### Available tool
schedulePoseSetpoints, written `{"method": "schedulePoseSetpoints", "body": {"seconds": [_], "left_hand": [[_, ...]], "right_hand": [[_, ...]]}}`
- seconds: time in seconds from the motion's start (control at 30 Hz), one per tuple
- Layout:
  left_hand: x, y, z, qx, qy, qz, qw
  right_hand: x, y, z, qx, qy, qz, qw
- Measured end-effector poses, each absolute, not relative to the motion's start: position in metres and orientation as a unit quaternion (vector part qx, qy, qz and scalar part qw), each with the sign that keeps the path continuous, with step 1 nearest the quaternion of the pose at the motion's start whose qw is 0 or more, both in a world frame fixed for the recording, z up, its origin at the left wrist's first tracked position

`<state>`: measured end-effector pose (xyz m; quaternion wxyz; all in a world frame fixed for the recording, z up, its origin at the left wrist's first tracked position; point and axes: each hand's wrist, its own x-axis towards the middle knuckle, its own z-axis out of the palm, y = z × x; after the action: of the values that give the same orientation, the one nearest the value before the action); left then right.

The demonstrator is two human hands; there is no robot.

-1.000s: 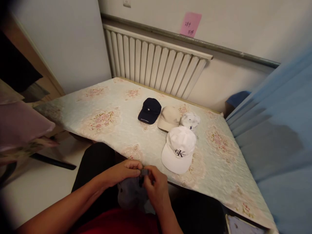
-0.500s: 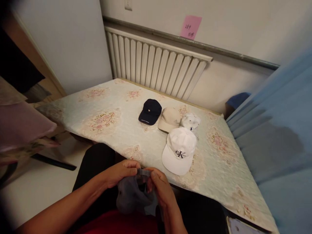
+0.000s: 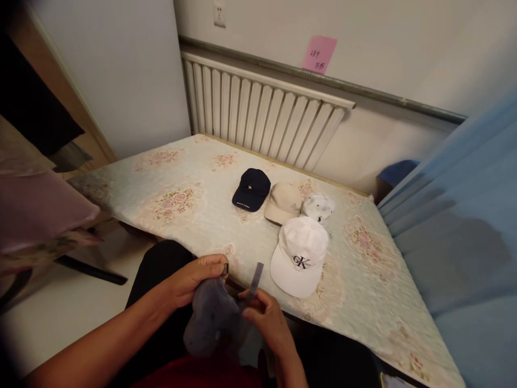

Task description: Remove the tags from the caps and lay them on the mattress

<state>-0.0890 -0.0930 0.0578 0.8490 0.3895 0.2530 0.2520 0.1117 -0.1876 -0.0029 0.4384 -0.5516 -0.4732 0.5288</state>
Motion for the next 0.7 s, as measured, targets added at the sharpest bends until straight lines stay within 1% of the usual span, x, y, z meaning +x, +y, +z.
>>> {"method": "schedulePoseSetpoints", "body": {"seconds": [0.2, 0.27, 0.33, 0.43, 0.5, 0.7], "left_hand": [[-0.085, -0.091, 0.055, 0.416, 0.254, 0.250, 0.837], [-0.086, -0.090, 0.052, 0.429, 0.265, 0.253, 0.826], [-0.089, -0.087, 0.048, 0.436, 0.265, 0.255, 0.822], [-0.098, -0.083, 0.039, 0.442, 0.235, 0.266, 0.824], [-0.106, -0.081, 0.032, 0.463, 0.207, 0.259, 0.822], [-0.118, -0.083, 0.012, 0.570, 0.151, 0.126, 0.798]], "right_hand": [[0.089, -0.191, 0.023, -0.526, -0.579, 0.497, 0.376], [0.083, -0.192, 0.027, -0.518, -0.596, 0.501, 0.353], [0.081, -0.192, 0.030, -0.536, -0.592, 0.488, 0.353], [0.087, -0.189, 0.036, -0.577, -0.545, 0.457, 0.401], [0.092, -0.184, 0.045, -0.580, -0.512, 0.462, 0.433], [0.095, -0.168, 0.079, -0.514, -0.395, 0.548, 0.529]]}}
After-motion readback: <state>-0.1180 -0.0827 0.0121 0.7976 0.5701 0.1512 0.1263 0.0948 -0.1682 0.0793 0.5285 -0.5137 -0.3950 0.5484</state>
